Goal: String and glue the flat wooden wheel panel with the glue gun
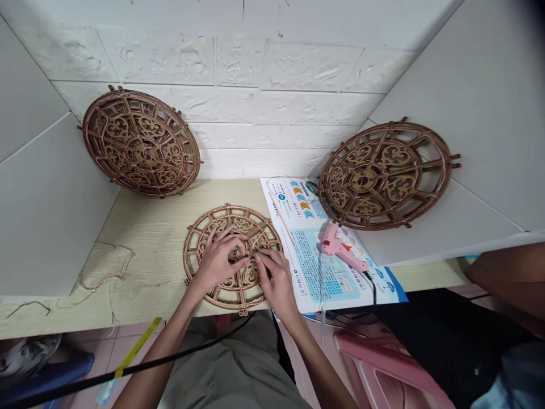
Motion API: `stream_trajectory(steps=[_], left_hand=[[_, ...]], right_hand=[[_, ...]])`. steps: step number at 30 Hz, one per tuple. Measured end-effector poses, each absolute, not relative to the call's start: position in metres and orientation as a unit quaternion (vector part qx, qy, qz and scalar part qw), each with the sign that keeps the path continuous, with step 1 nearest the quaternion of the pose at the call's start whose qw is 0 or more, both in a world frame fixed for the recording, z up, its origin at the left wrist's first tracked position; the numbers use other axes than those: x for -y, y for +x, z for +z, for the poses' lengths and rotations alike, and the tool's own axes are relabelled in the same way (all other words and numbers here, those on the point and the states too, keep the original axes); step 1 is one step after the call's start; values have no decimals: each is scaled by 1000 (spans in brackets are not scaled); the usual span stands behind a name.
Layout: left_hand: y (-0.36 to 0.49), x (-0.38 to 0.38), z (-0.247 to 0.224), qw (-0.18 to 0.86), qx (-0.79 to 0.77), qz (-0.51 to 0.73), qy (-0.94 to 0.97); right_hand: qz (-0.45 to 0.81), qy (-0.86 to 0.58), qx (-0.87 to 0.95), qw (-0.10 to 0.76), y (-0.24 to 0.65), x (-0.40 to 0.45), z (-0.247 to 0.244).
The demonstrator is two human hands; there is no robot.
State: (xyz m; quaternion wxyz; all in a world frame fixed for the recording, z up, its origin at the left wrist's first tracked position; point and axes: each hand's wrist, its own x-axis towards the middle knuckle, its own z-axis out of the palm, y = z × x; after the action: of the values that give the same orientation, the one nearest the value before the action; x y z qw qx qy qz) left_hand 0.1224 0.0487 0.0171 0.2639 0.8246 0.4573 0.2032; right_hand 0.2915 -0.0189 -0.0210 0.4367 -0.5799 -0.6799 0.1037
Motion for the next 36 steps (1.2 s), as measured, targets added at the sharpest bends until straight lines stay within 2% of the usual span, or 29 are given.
stream_trajectory(steps=[12,29,36], left_hand=[[129,-47,22,256,-478,217,812],[132,-48,19,261,-484,224,804],[132,-47,20,253,-487,216,807]], right_hand=[[109,-581,678,436,292,18,-23],[27,-575,722,383,287,25,-15],[19,-568,725,388,288,26,-18]])
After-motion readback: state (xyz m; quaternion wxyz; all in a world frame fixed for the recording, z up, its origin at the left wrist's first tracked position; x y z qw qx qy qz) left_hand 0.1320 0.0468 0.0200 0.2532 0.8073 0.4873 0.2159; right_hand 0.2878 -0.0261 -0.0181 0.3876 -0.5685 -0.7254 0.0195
